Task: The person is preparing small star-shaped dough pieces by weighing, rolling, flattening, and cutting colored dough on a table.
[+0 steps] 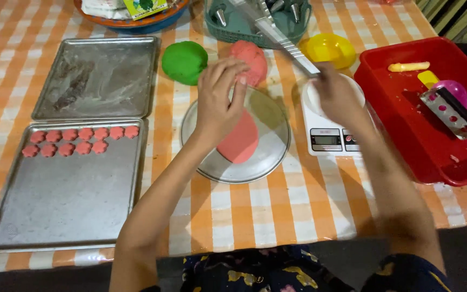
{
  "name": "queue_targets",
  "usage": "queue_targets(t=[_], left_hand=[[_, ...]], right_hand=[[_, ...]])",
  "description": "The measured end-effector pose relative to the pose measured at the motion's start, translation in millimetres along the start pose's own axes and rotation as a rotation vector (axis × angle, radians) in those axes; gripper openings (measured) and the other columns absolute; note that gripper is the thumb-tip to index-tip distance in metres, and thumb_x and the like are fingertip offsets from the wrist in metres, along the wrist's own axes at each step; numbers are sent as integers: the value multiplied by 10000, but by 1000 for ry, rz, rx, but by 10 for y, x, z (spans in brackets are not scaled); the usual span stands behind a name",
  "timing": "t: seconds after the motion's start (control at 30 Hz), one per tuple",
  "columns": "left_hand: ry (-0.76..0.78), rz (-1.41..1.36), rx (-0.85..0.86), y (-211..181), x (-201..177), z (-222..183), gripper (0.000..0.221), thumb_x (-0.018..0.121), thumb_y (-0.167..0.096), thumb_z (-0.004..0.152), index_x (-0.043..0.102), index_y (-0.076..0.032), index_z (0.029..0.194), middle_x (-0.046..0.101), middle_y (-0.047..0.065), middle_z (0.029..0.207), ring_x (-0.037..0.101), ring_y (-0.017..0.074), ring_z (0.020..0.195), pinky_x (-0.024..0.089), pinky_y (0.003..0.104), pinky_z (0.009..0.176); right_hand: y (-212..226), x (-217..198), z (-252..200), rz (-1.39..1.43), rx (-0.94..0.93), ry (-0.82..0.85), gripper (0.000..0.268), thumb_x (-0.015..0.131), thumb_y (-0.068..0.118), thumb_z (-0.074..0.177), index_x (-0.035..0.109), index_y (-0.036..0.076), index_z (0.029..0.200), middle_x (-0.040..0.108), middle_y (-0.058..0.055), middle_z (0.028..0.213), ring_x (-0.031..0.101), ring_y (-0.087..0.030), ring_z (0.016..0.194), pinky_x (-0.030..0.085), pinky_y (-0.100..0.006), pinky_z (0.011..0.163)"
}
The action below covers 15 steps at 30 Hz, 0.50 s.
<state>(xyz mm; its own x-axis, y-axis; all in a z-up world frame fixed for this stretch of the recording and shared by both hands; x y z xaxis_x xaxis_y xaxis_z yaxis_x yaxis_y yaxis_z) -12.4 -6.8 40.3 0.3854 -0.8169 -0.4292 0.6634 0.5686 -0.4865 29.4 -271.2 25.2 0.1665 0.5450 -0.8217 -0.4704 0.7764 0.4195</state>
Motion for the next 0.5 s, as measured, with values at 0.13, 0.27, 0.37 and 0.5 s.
queue_targets(t=[0.13,0.27,0.37,0.5], left_hand=[[149,91,-14,160,-26,-338,306,474,-126,1056,569,-15,1326,575,173,1363,540,364,1288,419,507,1074],[480,270,-346,576,124,-846,603,294,-374,1077,374,35,1514,396,251,1565,325,403,1467,222,519,1214],[615,319,-525,673,144,-1108,687,262,-458,1053,270,-18,1581,255,262,1637,174,431,1530,130,556,1227],[712,293,-619,584,143,-1195,764,251,-483,1042,134,19,1606,87,284,1676,5,433,1564,47,565,1238]], right_hand=[[252,-874,-479,106,884,51,417,452,284,1112,460,163,1510,560,-89,1415,557,-245,1187,484,-444,886],[-1057,-1165,-1238,-417,546,-140,273,575,115,1196,632,-17,1428,708,-229,1098,658,-396,844,493,-523,595],[-1677,-1249,-1671,-538,453,-185,304,616,121,1206,688,-64,1436,737,-277,1114,688,-449,878,515,-524,626],[-1718,-1178,-1869,-602,547,-15,295,520,109,1303,772,-43,1297,782,-194,940,735,-290,699,550,-367,502]])
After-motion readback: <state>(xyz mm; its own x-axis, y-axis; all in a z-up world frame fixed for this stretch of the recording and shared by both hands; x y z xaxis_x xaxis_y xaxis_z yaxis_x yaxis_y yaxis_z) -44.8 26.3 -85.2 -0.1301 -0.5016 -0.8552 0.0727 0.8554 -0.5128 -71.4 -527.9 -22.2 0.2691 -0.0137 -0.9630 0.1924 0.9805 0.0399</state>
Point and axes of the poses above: each hand's wrist, its own z-axis towards the middle knuckle, its own x-axis out of the palm, y = z × x, the point moved 5 cm from there along z, towards the middle knuckle
